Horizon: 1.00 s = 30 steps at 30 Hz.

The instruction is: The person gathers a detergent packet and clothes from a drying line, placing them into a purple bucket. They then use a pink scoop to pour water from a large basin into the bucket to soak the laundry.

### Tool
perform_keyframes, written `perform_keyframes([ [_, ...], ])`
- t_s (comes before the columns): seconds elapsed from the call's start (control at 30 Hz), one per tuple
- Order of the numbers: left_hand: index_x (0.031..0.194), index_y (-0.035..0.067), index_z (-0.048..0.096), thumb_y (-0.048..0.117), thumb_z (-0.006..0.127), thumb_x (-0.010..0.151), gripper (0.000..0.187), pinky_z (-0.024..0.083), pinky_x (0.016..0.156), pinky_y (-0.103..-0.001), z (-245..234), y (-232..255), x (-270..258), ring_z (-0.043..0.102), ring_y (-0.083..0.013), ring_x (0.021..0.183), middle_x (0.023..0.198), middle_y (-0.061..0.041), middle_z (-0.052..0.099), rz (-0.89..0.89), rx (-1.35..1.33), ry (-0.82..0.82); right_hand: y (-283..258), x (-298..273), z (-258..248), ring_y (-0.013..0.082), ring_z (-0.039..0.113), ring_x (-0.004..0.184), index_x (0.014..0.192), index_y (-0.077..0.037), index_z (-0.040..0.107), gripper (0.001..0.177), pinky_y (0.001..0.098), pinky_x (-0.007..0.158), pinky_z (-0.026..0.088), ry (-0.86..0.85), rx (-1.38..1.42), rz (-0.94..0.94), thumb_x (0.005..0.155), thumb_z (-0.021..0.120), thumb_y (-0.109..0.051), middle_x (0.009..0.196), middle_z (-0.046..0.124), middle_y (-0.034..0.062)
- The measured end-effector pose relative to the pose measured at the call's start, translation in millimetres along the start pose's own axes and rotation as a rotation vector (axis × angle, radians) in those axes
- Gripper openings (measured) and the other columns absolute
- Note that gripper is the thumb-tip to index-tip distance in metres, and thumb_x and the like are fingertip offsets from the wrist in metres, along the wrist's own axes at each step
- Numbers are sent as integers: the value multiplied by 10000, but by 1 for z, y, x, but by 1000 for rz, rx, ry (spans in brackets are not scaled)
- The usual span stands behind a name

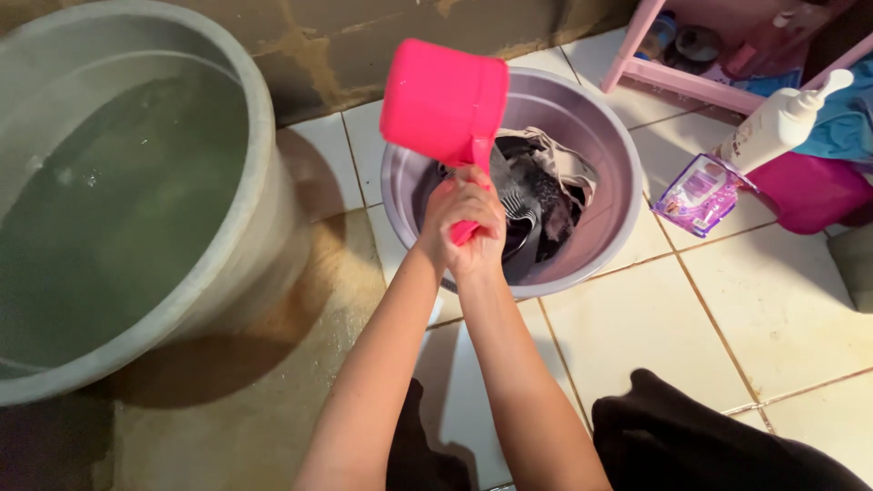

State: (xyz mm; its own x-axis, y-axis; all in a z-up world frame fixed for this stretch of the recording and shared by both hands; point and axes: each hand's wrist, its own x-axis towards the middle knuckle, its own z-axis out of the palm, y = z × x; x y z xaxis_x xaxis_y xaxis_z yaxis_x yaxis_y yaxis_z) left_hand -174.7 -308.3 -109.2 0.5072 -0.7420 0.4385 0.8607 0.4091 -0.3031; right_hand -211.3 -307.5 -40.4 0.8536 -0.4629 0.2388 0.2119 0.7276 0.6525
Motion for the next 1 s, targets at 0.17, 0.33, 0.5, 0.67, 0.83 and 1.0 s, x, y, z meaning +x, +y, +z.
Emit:
perform_keyframes([
  [0.17, 1060, -58, 541, 207, 518, 1004, 272, 586, 742, -345, 19, 33, 19, 685, -261, 782, 877, -162, 653, -333, 754, 351, -10, -1, 0, 69, 474, 426, 990, -39, 470, 115, 211, 480, 491, -35, 69, -55, 1078, 419, -91, 595, 478, -16],
  [0.33, 1129, -1, 602, 183, 509, 1071, 214, 570, 750, -321, -1, 53, 15, 668, -191, 846, 940, -62, 636, -243, 951, 849, -11, 7, 0, 60, 438, 388, 975, -55, 477, 158, 209, 426, 449, -22, 70, -33, 1087, 417, -149, 593, 467, -20],
  [0.5, 1278, 65, 631, 136, 486, 1109, 232, 495, 711, -239, 2, 96, -3, 607, -115, 812, 977, -13, 619, -48, 657, 434, 65, 50, 14, 72, 333, 326, 965, -99, 524, 423, 221, 357, 351, 318, -1124, -17, 1042, 487, -514, 489, 380, -53],
  [0.67, 1185, 156, 578, 265, 471, 1071, 190, 476, 703, -258, 47, 138, -13, 568, -82, 839, 988, 48, 608, 337, 819, 722, 151, 131, -19, 154, 506, 423, 988, -96, 554, 367, 297, 412, 428, 295, -2265, 208, 1016, 532, -462, 565, 504, 29],
  [0.83, 1201, 169, 563, 313, 513, 1099, 184, 485, 753, -304, 57, 171, -32, 570, -114, 895, 1065, 32, 601, 424, 794, 697, 165, 193, -149, 416, 715, 897, 1042, -30, 724, 396, 490, 778, 558, -397, -3388, 514, 998, 596, -402, 939, 727, 245],
  [1.0, 1274, 158, 560, 317, 595, 1131, 217, 501, 850, -352, -84, 227, -71, 566, -159, 974, 1180, -3, 587, 401, 728, 649, 131, 202, -263, 312, 745, 1018, 1074, -83, 778, 209, 437, 762, 628, -25, -3607, 1217, 904, 668, -137, 1121, 748, 147],
])
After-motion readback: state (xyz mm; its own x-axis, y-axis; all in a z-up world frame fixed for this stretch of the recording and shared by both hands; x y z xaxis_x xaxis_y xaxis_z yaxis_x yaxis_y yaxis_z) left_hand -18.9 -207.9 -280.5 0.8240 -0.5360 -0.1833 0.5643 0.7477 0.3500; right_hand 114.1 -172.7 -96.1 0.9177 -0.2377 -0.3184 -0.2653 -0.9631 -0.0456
